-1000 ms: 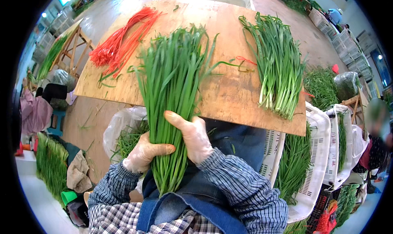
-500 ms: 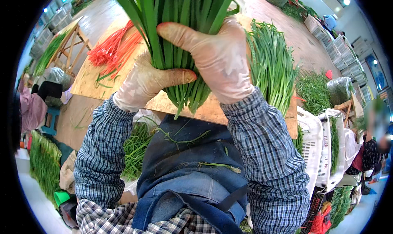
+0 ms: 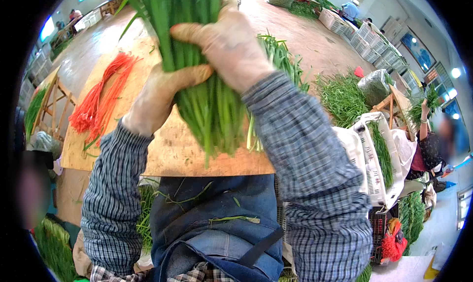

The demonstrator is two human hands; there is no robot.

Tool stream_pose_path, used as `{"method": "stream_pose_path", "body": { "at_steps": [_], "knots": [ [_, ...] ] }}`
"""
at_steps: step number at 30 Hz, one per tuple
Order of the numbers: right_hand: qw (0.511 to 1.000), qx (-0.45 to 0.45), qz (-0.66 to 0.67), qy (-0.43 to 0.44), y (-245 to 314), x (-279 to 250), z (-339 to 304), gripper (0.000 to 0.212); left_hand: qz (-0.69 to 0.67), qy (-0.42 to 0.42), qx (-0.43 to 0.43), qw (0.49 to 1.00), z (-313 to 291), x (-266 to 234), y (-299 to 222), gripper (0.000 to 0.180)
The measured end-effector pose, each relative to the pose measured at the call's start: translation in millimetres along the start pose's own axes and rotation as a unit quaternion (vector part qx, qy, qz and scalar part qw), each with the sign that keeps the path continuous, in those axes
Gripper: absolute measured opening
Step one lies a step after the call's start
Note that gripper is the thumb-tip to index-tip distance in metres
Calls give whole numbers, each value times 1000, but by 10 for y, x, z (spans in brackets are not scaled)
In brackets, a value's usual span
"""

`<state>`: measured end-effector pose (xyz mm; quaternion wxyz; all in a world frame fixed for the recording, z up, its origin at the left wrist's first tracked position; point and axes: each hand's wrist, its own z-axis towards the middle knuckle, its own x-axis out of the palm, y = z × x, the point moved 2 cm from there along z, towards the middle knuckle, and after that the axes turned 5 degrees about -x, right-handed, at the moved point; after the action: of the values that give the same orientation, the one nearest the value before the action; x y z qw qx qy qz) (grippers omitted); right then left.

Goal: The person sorts through a bundle of chives by hand, removes individual stems, and uses a red tie to secure the bundle before placing it into a white plastic crate.

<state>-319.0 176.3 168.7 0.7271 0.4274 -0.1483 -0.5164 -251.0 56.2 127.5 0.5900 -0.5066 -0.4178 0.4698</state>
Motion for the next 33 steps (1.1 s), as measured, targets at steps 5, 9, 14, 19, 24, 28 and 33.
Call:
{"method": "stream_pose_path", "body": {
  "at_steps": [5, 9, 14, 19, 24, 28, 33],
  "knots": [
    [992, 114, 35, -28, -271, -591, -53, 32, -78, 60, -2, 995, 598, 375, 245, 47],
    [949, 267, 49, -159, -670, -906, -365, 39, -107, 102, -57, 987, 944, 655, 748, 61],
    [930, 320, -52, -172, -1050, -1126, -604, 53, -74, 92, -103, 988, 1056, 837, 1118, 59],
    [924, 280, -198, -168, -1418, -1254, -680, 61, 80, 6, -112, 990, 1215, 825, 1558, 84],
    [836, 267, -468, -108, -1130, -985, -621, 63, 311, -173, -168, 919, 1019, 834, 1431, 88],
    [833, 162, -521, -95, -1220, -1055, -642, 63, 368, -212, -137, 895, 1000, 852, 1468, 76],
    [851, 174, -495, -39, -1401, -1039, -688, 67, 322, -162, -153, 920, 1099, 788, 1478, 63]
  ]
}}
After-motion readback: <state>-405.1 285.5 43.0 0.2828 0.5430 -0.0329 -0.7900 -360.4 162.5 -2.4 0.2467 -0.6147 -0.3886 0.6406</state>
